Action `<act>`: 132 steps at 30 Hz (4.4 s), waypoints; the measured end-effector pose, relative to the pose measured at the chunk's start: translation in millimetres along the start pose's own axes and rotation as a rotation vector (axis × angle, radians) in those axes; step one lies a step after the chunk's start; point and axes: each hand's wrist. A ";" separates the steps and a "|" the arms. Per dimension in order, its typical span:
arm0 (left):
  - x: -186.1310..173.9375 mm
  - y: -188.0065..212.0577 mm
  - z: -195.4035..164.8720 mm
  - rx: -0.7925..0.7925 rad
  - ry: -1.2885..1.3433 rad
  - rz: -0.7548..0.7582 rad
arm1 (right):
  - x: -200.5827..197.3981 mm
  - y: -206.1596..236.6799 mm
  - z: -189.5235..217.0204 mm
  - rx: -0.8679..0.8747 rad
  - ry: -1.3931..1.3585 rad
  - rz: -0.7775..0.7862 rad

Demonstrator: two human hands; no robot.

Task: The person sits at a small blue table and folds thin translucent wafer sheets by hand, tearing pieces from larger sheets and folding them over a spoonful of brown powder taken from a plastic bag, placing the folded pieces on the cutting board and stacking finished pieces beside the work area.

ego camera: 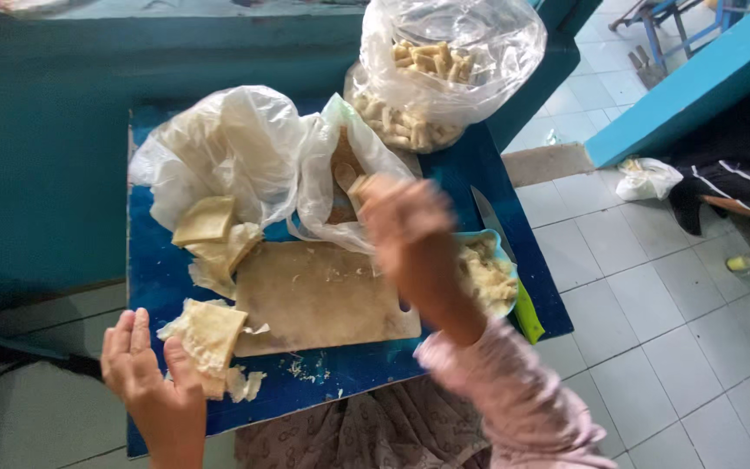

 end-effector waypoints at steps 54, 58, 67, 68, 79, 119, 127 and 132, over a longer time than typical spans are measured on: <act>-0.7 10.5 -18.2 -0.402 0.347 0.079 | 114.7 80.6 114.2 -0.029 -0.494 0.631; -3.4 10.4 -22.9 -0.357 0.350 0.047 | 129.6 74.8 89.5 0.514 -0.896 0.874; -9.0 7.1 -26.1 -0.308 0.316 0.059 | 125.2 62.6 39.2 1.258 -1.761 0.912; -9.5 5.8 -27.1 -0.285 0.312 0.051 | 118.0 59.4 39.9 1.307 -1.780 0.889; 16.4 13.8 -60.4 -0.903 1.687 0.014 | -10.8 77.8 90.8 -0.335 -0.525 0.453; -26.5 15.0 -82.3 -0.399 0.337 -0.167 | 11.8 111.7 82.6 -0.183 -0.624 0.608; -28.5 72.3 -72.5 -0.922 0.914 0.099 | 19.3 105.4 85.0 0.071 -0.755 0.782; 1.2 72.6 -79.0 -1.030 1.534 0.043 | -12.6 111.0 79.7 -0.270 -0.657 0.587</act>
Point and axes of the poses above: each hand's wrist, its own y-axis away from the middle knuckle, its own x-axis out of the palm, z = x × y, and after that the axes turned 13 degrees about x, right-handed
